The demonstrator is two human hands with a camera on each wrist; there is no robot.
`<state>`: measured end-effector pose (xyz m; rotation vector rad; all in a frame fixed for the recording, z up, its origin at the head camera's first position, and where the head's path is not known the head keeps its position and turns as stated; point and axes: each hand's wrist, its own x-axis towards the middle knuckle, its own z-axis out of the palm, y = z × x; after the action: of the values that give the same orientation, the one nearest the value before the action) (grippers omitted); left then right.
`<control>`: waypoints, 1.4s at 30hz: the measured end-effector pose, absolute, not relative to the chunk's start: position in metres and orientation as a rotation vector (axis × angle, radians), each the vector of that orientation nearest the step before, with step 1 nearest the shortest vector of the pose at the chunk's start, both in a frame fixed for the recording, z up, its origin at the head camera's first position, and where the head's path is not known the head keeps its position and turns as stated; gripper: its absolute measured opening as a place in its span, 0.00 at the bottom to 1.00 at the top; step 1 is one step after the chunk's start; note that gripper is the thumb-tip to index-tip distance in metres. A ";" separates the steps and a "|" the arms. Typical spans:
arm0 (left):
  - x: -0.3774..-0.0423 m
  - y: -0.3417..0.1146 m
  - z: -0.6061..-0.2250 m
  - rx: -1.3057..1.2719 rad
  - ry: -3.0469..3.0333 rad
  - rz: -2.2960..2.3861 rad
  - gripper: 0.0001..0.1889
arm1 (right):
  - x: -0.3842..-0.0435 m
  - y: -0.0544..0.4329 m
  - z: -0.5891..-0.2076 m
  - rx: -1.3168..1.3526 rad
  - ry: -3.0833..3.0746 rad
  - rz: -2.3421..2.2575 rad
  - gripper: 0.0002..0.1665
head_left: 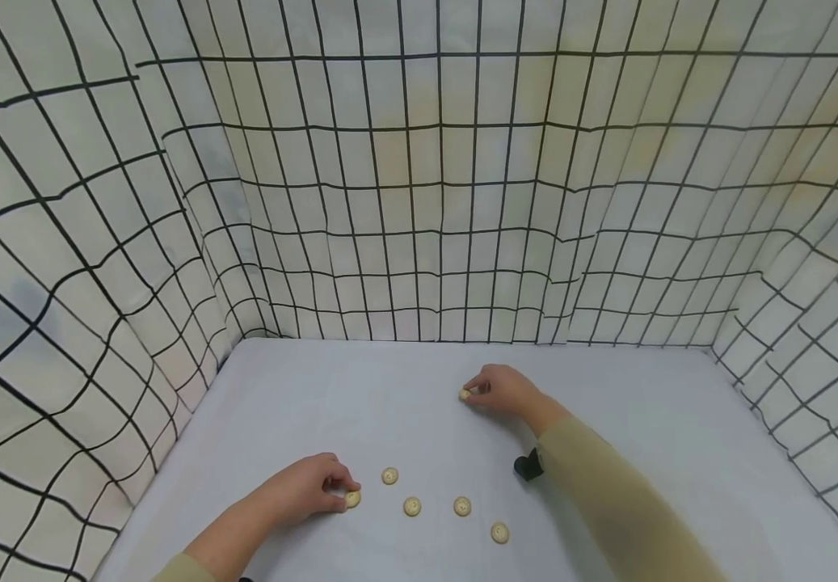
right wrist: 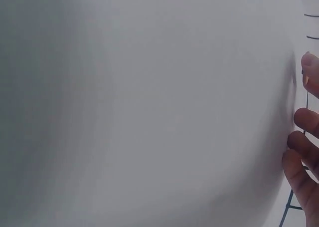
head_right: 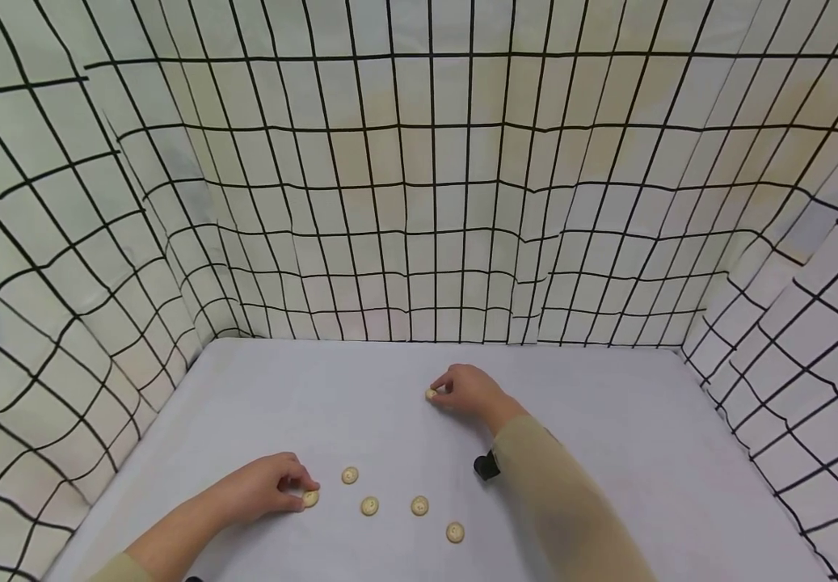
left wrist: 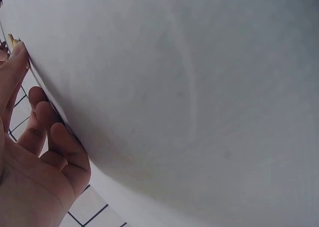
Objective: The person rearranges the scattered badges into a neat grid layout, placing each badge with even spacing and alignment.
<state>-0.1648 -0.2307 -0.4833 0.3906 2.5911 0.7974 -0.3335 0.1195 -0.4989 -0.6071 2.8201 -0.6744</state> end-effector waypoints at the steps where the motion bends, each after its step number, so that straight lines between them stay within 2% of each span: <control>1: -0.165 -0.230 -0.483 0.389 2.588 0.798 0.10 | -0.335 0.120 -0.500 -0.588 2.816 -0.687 0.14; 10: -0.166 -0.229 -0.484 0.395 2.585 0.783 0.10 | -0.340 0.119 -0.502 -0.509 2.831 -0.719 0.19; 42: -0.166 -0.226 -0.483 0.349 2.591 0.806 0.10 | -0.350 0.117 -0.509 -0.407 2.803 -0.802 0.21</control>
<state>-0.1664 -0.2265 -0.4828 0.3486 2.5910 0.8065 -0.3498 0.1172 -0.5089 -0.4067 2.8031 -0.8016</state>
